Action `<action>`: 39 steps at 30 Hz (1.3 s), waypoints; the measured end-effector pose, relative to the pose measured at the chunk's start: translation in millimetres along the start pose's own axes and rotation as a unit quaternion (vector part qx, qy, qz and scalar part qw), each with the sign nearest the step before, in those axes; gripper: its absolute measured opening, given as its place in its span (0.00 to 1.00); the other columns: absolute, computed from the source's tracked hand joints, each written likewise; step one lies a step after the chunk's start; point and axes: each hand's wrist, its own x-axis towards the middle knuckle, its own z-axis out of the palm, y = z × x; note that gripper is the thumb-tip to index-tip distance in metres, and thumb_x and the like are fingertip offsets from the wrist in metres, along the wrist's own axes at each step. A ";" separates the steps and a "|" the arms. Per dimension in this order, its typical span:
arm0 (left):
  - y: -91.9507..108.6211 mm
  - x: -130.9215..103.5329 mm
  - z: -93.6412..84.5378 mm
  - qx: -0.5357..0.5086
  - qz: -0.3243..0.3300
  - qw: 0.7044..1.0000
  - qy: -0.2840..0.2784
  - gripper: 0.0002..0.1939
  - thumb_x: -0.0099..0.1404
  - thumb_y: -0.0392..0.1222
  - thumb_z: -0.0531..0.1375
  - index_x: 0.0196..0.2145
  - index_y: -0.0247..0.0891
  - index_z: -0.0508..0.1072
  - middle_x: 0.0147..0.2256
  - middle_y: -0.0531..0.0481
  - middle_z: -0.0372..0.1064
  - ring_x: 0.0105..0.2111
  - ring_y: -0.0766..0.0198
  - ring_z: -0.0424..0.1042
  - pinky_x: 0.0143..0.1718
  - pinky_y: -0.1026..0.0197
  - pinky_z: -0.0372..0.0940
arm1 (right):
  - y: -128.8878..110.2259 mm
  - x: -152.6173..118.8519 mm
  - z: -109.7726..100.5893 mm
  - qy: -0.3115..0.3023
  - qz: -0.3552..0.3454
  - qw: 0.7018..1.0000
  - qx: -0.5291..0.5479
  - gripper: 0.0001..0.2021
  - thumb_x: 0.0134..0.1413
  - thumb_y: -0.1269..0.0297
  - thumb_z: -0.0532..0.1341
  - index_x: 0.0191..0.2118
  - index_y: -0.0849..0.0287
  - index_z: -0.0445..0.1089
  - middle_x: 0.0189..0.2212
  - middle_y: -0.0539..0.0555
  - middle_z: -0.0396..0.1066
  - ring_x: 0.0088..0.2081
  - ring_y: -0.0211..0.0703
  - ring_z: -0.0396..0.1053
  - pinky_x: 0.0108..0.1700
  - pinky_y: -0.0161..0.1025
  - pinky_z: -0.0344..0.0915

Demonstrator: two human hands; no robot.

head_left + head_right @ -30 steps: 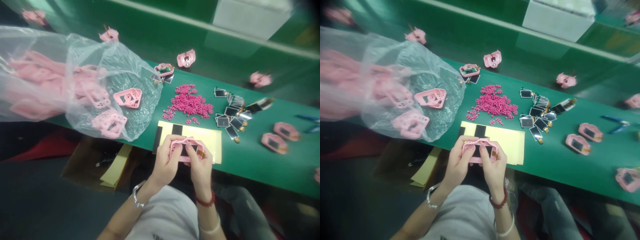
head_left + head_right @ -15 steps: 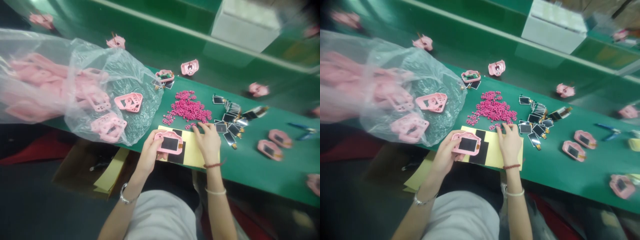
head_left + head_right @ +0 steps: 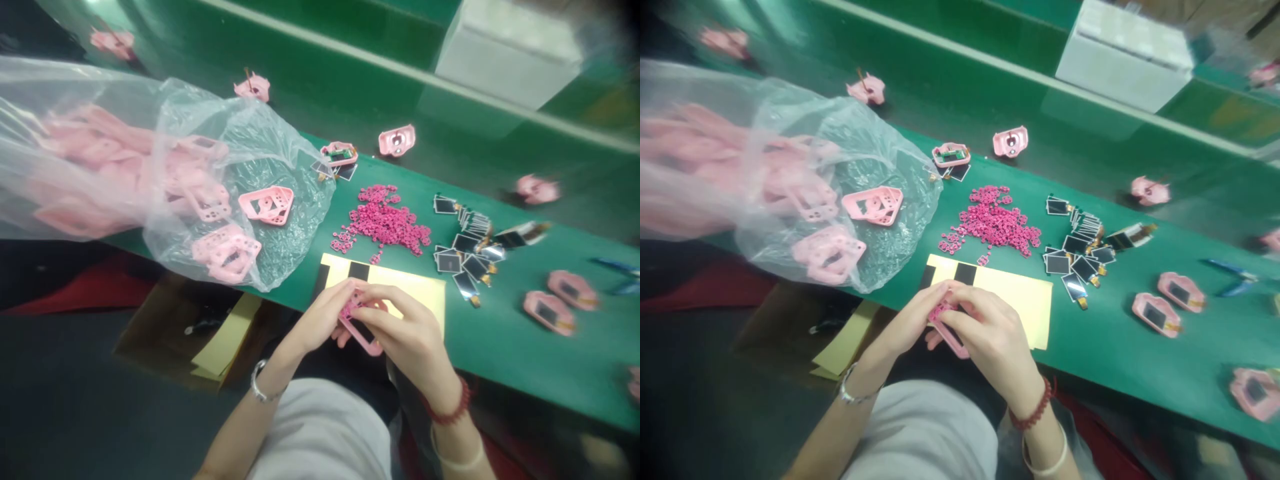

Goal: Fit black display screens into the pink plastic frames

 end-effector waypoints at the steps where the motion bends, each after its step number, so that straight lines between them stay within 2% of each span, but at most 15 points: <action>1: -0.1 -0.2 1.1 0.003 -0.012 1.000 -0.028 0.25 0.73 0.61 0.52 0.46 0.35 0.73 0.16 0.59 0.58 0.11 0.72 0.56 0.12 0.72 0.49 | 0.1 0.1 0.5 -0.006 -0.015 1.000 -0.024 0.07 0.64 0.74 0.62 0.40 0.56 0.77 0.43 0.55 0.77 0.45 0.42 0.72 0.46 0.40 0.72; 3: -0.3 -1.0 4.0 0.011 -0.030 0.998 -0.060 0.26 0.74 0.62 0.51 0.45 0.34 0.73 0.14 0.59 0.55 0.10 0.71 0.56 0.11 0.72 0.48 | 3.0 -0.9 0.1 -0.027 -0.033 0.997 -0.068 0.07 0.64 0.74 0.62 0.39 0.56 0.77 0.39 0.54 0.77 0.44 0.44 0.69 0.46 0.43 0.70; 5: -0.8 -1.6 7.1 0.013 -0.034 0.997 -0.063 0.26 0.73 0.62 0.50 0.42 0.34 0.72 0.13 0.59 0.55 0.10 0.71 0.56 0.11 0.72 0.47 | 5.1 -2.9 -3.1 -0.062 -0.039 0.993 -0.097 0.07 0.64 0.74 0.62 0.41 0.55 0.77 0.39 0.53 0.77 0.44 0.45 0.67 0.47 0.46 0.68; 8: -1.1 -2.1 9.1 0.006 -0.014 0.999 -0.044 0.25 0.73 0.61 0.51 0.44 0.35 0.72 0.15 0.59 0.56 0.11 0.72 0.55 0.12 0.72 0.48 | 1.5 -8.0 -10.6 -0.110 -0.021 0.986 -0.125 0.10 0.64 0.72 0.60 0.47 0.55 0.75 0.47 0.55 0.76 0.51 0.50 0.66 0.55 0.54 0.62; 11: -1.2 -3.4 6.4 -0.004 0.009 1.000 -0.027 0.21 0.73 0.56 0.54 0.51 0.36 0.70 0.19 0.59 0.59 0.13 0.73 0.56 0.14 0.72 0.51 | -4.7 -15.9 -13.7 -0.135 0.012 0.982 -0.129 0.18 0.63 0.72 0.57 0.56 0.57 0.72 0.60 0.57 0.67 0.61 0.56 0.60 0.64 0.60 0.54; 15: -4.0 -7.4 2.1 -0.025 0.004 0.998 -0.062 0.22 0.69 0.47 0.56 0.58 0.36 0.66 0.24 0.56 0.64 0.18 0.71 0.63 0.19 0.71 0.56 | -8.1 -28.8 -4.2 -0.096 0.040 0.989 -0.109 0.24 0.62 0.73 0.54 0.62 0.55 0.68 0.68 0.60 0.54 0.65 0.58 0.53 0.64 0.63 0.55; 19: -4.1 -12.3 4.2 -0.033 0.011 0.998 -0.046 0.29 0.63 0.37 0.57 0.62 0.38 0.62 0.26 0.54 0.66 0.23 0.68 0.67 0.21 0.70 0.59 | -10.5 -40.3 11.4 -0.039 0.040 0.994 -0.092 0.26 0.62 0.74 0.53 0.65 0.57 0.66 0.68 0.62 0.52 0.67 0.58 0.51 0.65 0.61 0.58; 22: -0.5 -16.5 7.3 0.015 0.013 1.000 -0.022 0.26 0.68 0.38 0.54 0.63 0.39 0.62 0.27 0.54 0.65 0.24 0.67 0.66 0.23 0.68 0.60 | -12.5 -45.8 18.9 -0.023 0.066 0.994 -0.085 0.26 0.63 0.74 0.53 0.66 0.56 0.65 0.70 0.61 0.49 0.68 0.58 0.51 0.64 0.60 0.60; 26: 0.9 -21.9 10.7 0.098 0.042 0.994 -0.002 0.22 0.73 0.39 0.50 0.62 0.39 0.63 0.28 0.53 0.65 0.25 0.67 0.65 0.26 0.66 0.61 | -15.2 -46.3 20.6 0.002 0.081 0.991 -0.105 0.25 0.63 0.74 0.54 0.63 0.54 0.69 0.71 0.60 0.46 0.69 0.60 0.48 0.66 0.63 0.57; 28: -0.9 -22.8 11.6 0.113 0.062 0.992 0.001 0.21 0.75 0.41 0.49 0.62 0.39 0.63 0.27 0.53 0.65 0.25 0.67 0.64 0.27 0.66 0.62 | -15.9 -45.1 18.4 0.025 0.072 0.993 -0.094 0.23 0.63 0.74 0.54 0.62 0.54 0.70 0.71 0.60 0.49 0.68 0.60 0.51 0.65 0.62 0.58; 30: -3.0 -21.4 11.2 0.104 0.082 0.991 0.016 0.20 0.76 0.43 0.49 0.61 0.38 0.64 0.26 0.53 0.66 0.23 0.68 0.64 0.26 0.66 0.62 | -13.6 -45.2 15.4 0.093 0.080 0.990 -0.070 0.21 0.65 0.73 0.54 0.59 0.53 0.71 0.66 0.60 0.57 0.65 0.56 0.58 0.62 0.58 0.62; 33: -4.6 -14.2 6.2 0.057 0.117 0.987 0.095 0.17 0.74 0.46 0.52 0.57 0.37 0.64 0.24 0.55 0.65 0.20 0.68 0.65 0.21 0.68 0.59 | -0.3 -49.9 14.0 0.209 0.159 0.964 -0.047 0.14 0.67 0.72 0.54 0.51 0.53 0.74 0.50 0.57 0.72 0.52 0.48 0.70 0.53 0.49 0.68; 34: -4.9 -10.6 3.3 0.044 0.133 0.981 0.132 0.16 0.74 0.46 0.53 0.55 0.37 0.65 0.23 0.56 0.65 0.20 0.69 0.64 0.20 0.69 0.58 | 6.5 -52.3 15.6 0.203 0.193 0.959 -0.046 0.12 0.68 0.70 0.55 0.49 0.54 0.74 0.45 0.56 0.73 0.47 0.47 0.72 0.50 0.46 0.69; 36: -6.3 -2.9 -3.0 0.039 0.156 0.969 0.188 0.16 0.74 0.48 0.54 0.53 0.37 0.65 0.21 0.57 0.64 0.19 0.69 0.63 0.19 0.70 0.57 | 20.9 -57.0 22.8 0.130 0.238 0.961 -0.058 0.11 0.68 0.65 0.57 0.51 0.56 0.74 0.40 0.56 0.73 0.41 0.46 0.72 0.44 0.45 0.69; 39: -11.9 7.5 -9.9 0.090 0.136 0.969 0.187 0.17 0.74 0.50 0.53 0.53 0.36 0.65 0.20 0.57 0.65 0.18 0.67 0.65 0.20 0.69 0.61 | 37.0 -59.6 39.6 0.042 0.248 0.961 -0.119 0.17 0.68 0.60 0.58 0.56 0.60 0.72 0.40 0.59 0.71 0.38 0.48 0.70 0.43 0.47 0.67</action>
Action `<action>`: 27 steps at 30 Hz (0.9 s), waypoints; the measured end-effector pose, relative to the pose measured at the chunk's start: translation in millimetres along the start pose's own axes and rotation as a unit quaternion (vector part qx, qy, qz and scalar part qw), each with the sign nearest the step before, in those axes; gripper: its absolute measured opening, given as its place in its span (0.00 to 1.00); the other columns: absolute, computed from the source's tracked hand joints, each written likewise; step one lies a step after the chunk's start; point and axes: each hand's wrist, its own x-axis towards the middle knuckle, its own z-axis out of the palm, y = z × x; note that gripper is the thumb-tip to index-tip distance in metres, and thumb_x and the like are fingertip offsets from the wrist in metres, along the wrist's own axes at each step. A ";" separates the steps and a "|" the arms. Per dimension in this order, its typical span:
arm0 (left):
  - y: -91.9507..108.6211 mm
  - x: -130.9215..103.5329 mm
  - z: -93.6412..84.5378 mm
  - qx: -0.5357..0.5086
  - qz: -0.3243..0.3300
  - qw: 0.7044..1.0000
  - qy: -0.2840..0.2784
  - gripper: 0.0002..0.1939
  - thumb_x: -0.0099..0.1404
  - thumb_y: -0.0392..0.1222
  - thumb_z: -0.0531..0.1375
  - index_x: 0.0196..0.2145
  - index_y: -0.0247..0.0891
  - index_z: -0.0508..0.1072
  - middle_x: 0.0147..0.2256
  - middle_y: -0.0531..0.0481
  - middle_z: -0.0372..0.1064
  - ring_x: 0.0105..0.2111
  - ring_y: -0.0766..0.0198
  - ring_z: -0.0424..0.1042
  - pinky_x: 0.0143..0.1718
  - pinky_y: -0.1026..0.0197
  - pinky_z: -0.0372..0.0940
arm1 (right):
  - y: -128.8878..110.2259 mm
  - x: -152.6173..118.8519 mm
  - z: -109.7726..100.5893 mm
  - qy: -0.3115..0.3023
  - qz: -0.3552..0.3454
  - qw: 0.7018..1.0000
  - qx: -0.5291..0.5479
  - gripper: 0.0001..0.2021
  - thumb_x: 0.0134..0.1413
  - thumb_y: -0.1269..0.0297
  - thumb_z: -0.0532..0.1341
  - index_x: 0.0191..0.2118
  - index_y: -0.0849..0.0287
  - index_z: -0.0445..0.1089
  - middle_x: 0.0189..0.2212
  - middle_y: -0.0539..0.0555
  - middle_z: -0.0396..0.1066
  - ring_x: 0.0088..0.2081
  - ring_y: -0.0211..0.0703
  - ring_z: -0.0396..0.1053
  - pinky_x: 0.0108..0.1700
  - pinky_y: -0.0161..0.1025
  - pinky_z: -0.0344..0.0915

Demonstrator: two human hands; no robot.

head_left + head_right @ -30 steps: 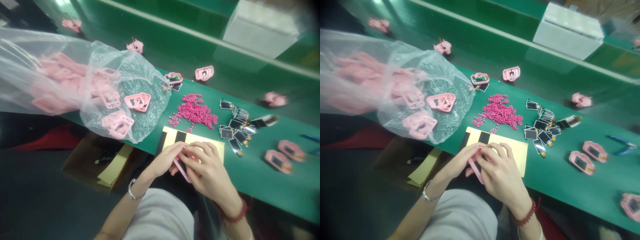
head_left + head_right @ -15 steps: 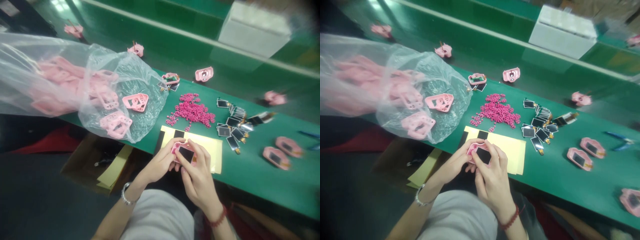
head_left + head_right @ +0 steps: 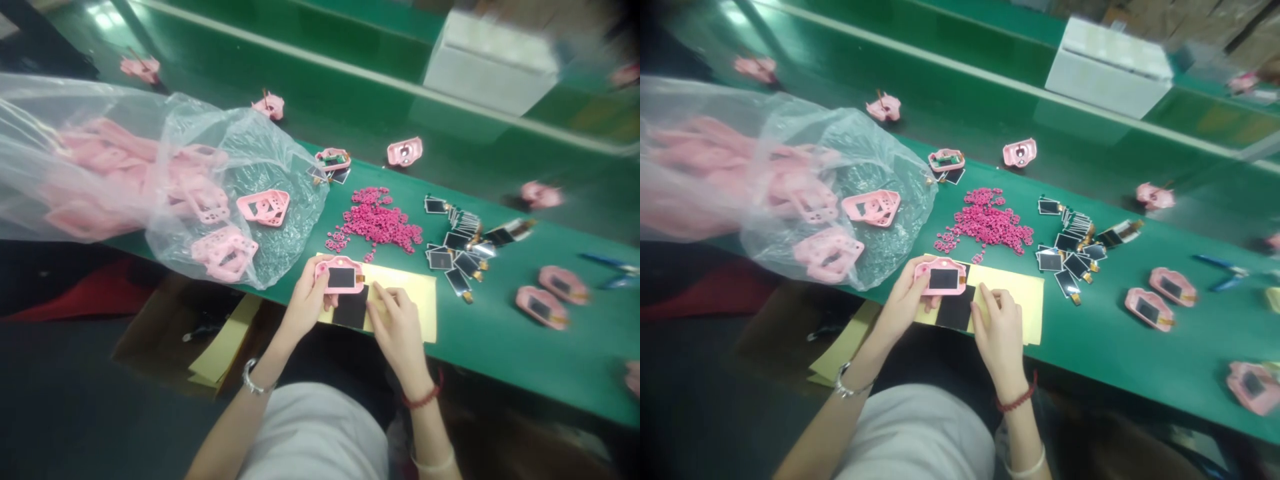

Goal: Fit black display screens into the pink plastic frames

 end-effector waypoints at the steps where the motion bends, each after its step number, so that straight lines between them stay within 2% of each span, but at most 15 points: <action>1: -3.1 1.7 0.5 0.027 -0.007 1.000 -0.011 0.18 0.75 0.50 0.52 0.54 0.35 0.66 0.20 0.56 0.66 0.19 0.67 0.66 0.21 0.68 0.62 | 1.1 1.0 6.1 0.003 -0.003 1.000 -0.016 0.18 0.68 0.59 0.57 0.57 0.60 0.72 0.39 0.59 0.70 0.38 0.48 0.69 0.43 0.47 0.66; 3: -8.2 3.1 2.6 0.085 -0.007 0.996 -0.013 0.18 0.76 0.50 0.50 0.54 0.36 0.67 0.20 0.56 0.67 0.19 0.66 0.68 0.23 0.68 0.64 | 1.1 2.7 15.2 0.017 -0.002 1.000 0.005 0.16 0.67 0.60 0.58 0.56 0.58 0.73 0.38 0.58 0.69 0.39 0.48 0.67 0.44 0.48 0.64; 6: -12.0 3.5 5.8 0.145 0.017 0.989 0.028 0.17 0.77 0.48 0.49 0.55 0.37 0.67 0.21 0.56 0.68 0.19 0.68 0.68 0.24 0.68 0.64 | 2.4 2.3 20.1 0.032 -0.007 0.994 0.106 0.10 0.64 0.61 0.61 0.47 0.56 0.75 0.38 0.56 0.69 0.40 0.47 0.67 0.46 0.47 0.64; 8: -13.1 4.5 6.1 0.156 0.024 0.986 0.058 0.17 0.77 0.47 0.48 0.55 0.37 0.67 0.20 0.56 0.67 0.18 0.68 0.67 0.24 0.68 0.63 | 6.4 0.7 17.9 0.056 -0.006 0.986 0.156 0.05 0.63 0.61 0.61 0.39 0.56 0.72 0.36 0.54 0.68 0.40 0.45 0.67 0.45 0.45 0.66; 10: -13.7 6.1 4.8 0.143 0.021 0.987 0.072 0.17 0.77 0.47 0.48 0.55 0.37 0.67 0.20 0.56 0.67 0.18 0.68 0.67 0.24 0.69 0.63 | 10.9 0.2 12.0 0.102 0.014 0.977 0.188 0.06 0.66 0.61 0.58 0.37 0.55 0.66 0.35 0.52 0.65 0.39 0.43 0.67 0.43 0.42 0.68; 13: -12.0 5.8 2.6 0.059 -0.010 0.998 0.020 0.17 0.76 0.49 0.50 0.54 0.38 0.67 0.18 0.57 0.63 0.18 0.67 0.64 0.21 0.69 0.59 | 9.5 5.2 -1.0 0.136 0.057 0.962 0.230 0.06 0.68 0.60 0.56 0.40 0.55 0.64 0.36 0.52 0.63 0.40 0.42 0.68 0.44 0.41 0.70; 16: -4.9 -0.6 3.5 -0.011 -0.038 0.998 -0.040 0.17 0.74 0.51 0.53 0.53 0.38 0.66 0.19 0.59 0.60 0.17 0.69 0.61 0.19 0.70 0.56 | -5.7 14.9 -13.5 0.059 0.080 0.958 0.271 0.07 0.65 0.57 0.60 0.40 0.55 0.69 0.44 0.54 0.67 0.47 0.43 0.70 0.50 0.43 0.70; 18: 1.1 -6.7 5.6 -0.005 -0.034 0.998 -0.047 0.16 0.74 0.51 0.53 0.52 0.38 0.66 0.20 0.59 0.59 0.17 0.70 0.60 0.19 0.70 0.56 | -18.3 20.5 -19.0 -0.010 0.094 0.953 0.286 0.08 0.63 0.56 0.63 0.39 0.55 0.72 0.50 0.56 0.66 0.54 0.46 0.69 0.57 0.46 0.67; 20: 5.2 -11.8 7.8 0.009 -0.029 0.998 -0.050 0.15 0.75 0.50 0.53 0.51 0.38 0.67 0.21 0.59 0.60 0.18 0.71 0.59 0.20 0.71 0.56 | -28.2 23.6 -21.8 -0.056 0.102 0.950 0.289 0.09 0.63 0.56 0.62 0.37 0.55 0.73 0.52 0.57 0.66 0.57 0.48 0.67 0.61 0.48 0.64; 23: 5.4 -15.8 10.1 0.012 -0.033 0.997 -0.065 0.15 0.76 0.50 0.53 0.52 0.39 0.67 0.22 0.58 0.61 0.18 0.72 0.59 0.20 0.71 0.56 | -35.5 23.3 -22.7 -0.066 0.095 0.953 0.279 0.10 0.65 0.56 0.60 0.35 0.56 0.73 0.50 0.56 0.67 0.54 0.46 0.68 0.59 0.46 0.64; 27: 1.8 -17.9 12.3 0.001 -0.031 0.997 -0.069 0.16 0.76 0.51 0.53 0.53 0.39 0.68 0.20 0.60 0.58 0.18 0.72 0.58 0.20 0.72 0.55 | -39.2 19.4 -21.3 -0.041 0.087 0.960 0.263 0.11 0.65 0.57 0.59 0.34 0.56 0.72 0.46 0.57 0.68 0.52 0.46 0.69 0.56 0.43 0.66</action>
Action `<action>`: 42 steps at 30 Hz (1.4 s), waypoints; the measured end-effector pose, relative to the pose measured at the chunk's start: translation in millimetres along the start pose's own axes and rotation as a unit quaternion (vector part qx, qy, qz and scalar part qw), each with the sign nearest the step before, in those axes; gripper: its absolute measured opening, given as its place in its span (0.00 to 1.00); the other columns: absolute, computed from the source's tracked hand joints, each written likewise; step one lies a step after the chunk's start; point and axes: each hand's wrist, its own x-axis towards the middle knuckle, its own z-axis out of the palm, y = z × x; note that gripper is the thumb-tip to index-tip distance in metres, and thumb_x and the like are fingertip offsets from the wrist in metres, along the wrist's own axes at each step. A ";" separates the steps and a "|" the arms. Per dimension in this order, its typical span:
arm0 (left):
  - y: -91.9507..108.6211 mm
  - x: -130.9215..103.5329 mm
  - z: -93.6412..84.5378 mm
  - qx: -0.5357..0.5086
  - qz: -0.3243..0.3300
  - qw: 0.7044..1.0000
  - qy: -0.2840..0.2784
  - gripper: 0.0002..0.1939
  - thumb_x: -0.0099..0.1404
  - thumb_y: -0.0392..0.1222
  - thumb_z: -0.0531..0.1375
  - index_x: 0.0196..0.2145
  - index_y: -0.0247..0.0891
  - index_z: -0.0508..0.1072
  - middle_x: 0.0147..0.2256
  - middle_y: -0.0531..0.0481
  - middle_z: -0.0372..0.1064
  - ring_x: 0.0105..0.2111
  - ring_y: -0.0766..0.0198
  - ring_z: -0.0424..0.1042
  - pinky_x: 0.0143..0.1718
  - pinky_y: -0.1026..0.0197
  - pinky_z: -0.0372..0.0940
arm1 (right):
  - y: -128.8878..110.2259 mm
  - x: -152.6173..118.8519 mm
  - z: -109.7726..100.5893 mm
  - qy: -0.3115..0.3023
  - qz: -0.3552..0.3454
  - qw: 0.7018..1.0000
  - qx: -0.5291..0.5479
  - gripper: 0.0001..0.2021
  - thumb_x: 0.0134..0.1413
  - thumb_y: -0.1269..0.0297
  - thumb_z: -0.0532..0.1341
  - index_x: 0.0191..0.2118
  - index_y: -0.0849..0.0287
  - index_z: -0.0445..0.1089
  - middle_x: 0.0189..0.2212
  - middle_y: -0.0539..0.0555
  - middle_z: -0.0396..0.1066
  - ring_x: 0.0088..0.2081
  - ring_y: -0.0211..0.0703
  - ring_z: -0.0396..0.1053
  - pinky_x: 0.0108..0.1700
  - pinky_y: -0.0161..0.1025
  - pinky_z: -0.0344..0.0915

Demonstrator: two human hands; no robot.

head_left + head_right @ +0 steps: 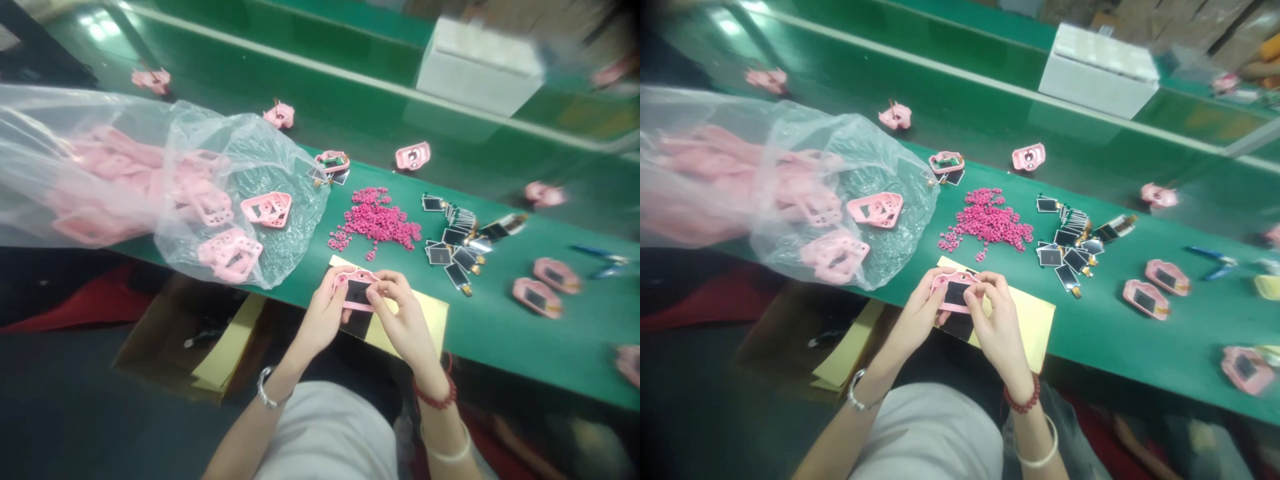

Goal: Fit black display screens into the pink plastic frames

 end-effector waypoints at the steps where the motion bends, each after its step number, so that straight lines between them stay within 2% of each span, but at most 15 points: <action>1: -0.3 -0.5 0.8 -0.002 0.003 1.000 0.001 0.16 0.76 0.51 0.53 0.52 0.39 0.68 0.20 0.60 0.58 0.18 0.72 0.58 0.20 0.72 0.55 | -0.4 -0.9 0.9 0.006 -0.003 1.000 -0.003 0.11 0.65 0.58 0.59 0.34 0.57 0.71 0.46 0.57 0.68 0.51 0.46 0.69 0.56 0.43 0.66; 7: 1.5 -4.4 5.0 -0.029 0.011 0.999 0.016 0.15 0.75 0.51 0.53 0.51 0.39 0.68 0.23 0.58 0.62 0.18 0.72 0.59 0.19 0.71 0.55 | -2.7 -3.4 5.9 0.025 -0.012 0.999 -0.018 0.11 0.65 0.58 0.59 0.33 0.57 0.71 0.46 0.58 0.68 0.51 0.47 0.70 0.54 0.44 0.68; 12: 1.6 -5.5 3.8 -0.021 0.014 1.000 0.017 0.17 0.75 0.52 0.53 0.52 0.39 0.68 0.23 0.58 0.61 0.18 0.72 0.60 0.20 0.71 0.56 | -3.5 -4.4 7.9 0.030 -0.016 0.999 -0.024 0.11 0.65 0.58 0.59 0.33 0.57 0.72 0.46 0.59 0.67 0.51 0.47 0.69 0.51 0.44 0.70; 23: 3.1 -9.9 5.0 -0.011 0.018 1.000 0.013 0.16 0.76 0.52 0.52 0.52 0.39 0.67 0.21 0.59 0.60 0.17 0.72 0.58 0.20 0.71 0.56 | -2.9 -7.2 11.6 0.048 -0.033 0.998 -0.038 0.09 0.66 0.61 0.59 0.35 0.57 0.72 0.45 0.57 0.67 0.42 0.44 0.69 0.48 0.43 0.69; 30: 1.6 -11.6 5.4 -0.006 0.017 1.000 0.017 0.17 0.76 0.54 0.53 0.52 0.39 0.68 0.21 0.59 0.60 0.17 0.71 0.59 0.21 0.70 0.57 | -2.1 -8.1 15.2 0.058 -0.053 0.995 -0.055 0.08 0.66 0.63 0.57 0.35 0.57 0.71 0.44 0.58 0.67 0.46 0.45 0.70 0.48 0.43 0.70; 34: 2.4 -12.0 5.0 -0.009 0.016 1.000 0.013 0.18 0.75 0.54 0.53 0.52 0.39 0.68 0.20 0.59 0.60 0.17 0.71 0.59 0.21 0.70 0.56 | -1.3 -9.5 18.2 0.073 -0.059 0.994 -0.061 0.07 0.65 0.63 0.59 0.35 0.57 0.72 0.44 0.57 0.68 0.43 0.44 0.71 0.46 0.41 0.71; 36: 4.0 -12.1 4.0 -0.013 0.011 1.000 0.012 0.18 0.75 0.55 0.54 0.51 0.38 0.68 0.20 0.59 0.59 0.17 0.71 0.59 0.20 0.70 0.56 | 0.1 -9.8 18.0 0.097 -0.039 0.993 -0.047 0.07 0.63 0.61 0.62 0.43 0.55 0.73 0.45 0.56 0.70 0.40 0.42 0.71 0.44 0.41 0.72; 37: 5.0 -12.2 3.3 -0.018 0.007 1.000 0.009 0.19 0.74 0.55 0.54 0.51 0.38 0.68 0.19 0.59 0.59 0.16 0.71 0.58 0.20 0.70 0.56 | 0.8 -9.6 17.1 0.110 -0.018 0.993 -0.025 0.13 0.62 0.59 0.63 0.50 0.54 0.72 0.45 0.56 0.71 0.37 0.41 0.72 0.42 0.40 0.72; 39: 7.1 -12.4 1.8 -0.034 -0.006 0.999 -0.001 0.19 0.74 0.54 0.55 0.51 0.37 0.68 0.19 0.60 0.58 0.16 0.71 0.58 0.19 0.70 0.55 | 2.1 -9.0 13.7 0.125 0.035 0.991 0.045 0.25 0.64 0.54 0.62 0.63 0.52 0.63 0.45 0.54 0.73 0.33 0.39 0.72 0.38 0.39 0.73; 40: 8.0 -12.6 1.2 -0.042 -0.013 0.999 -0.008 0.19 0.73 0.54 0.55 0.51 0.37 0.68 0.19 0.60 0.58 0.16 0.71 0.58 0.19 0.70 0.55 | 2.4 -8.8 11.9 0.122 0.062 0.987 0.087 0.26 0.66 0.51 0.58 0.65 0.52 0.61 0.44 0.54 0.74 0.33 0.39 0.73 0.37 0.38 0.73; 42: 8.6 -13.3 1.2 -0.054 -0.019 0.998 -0.013 0.19 0.73 0.53 0.56 0.52 0.37 0.68 0.20 0.59 0.60 0.16 0.71 0.59 0.20 0.69 0.56 | 2.2 -9.4 9.9 0.108 0.105 0.977 0.152 0.25 0.69 0.46 0.52 0.62 0.56 0.65 0.43 0.56 0.76 0.36 0.41 0.75 0.38 0.38 0.74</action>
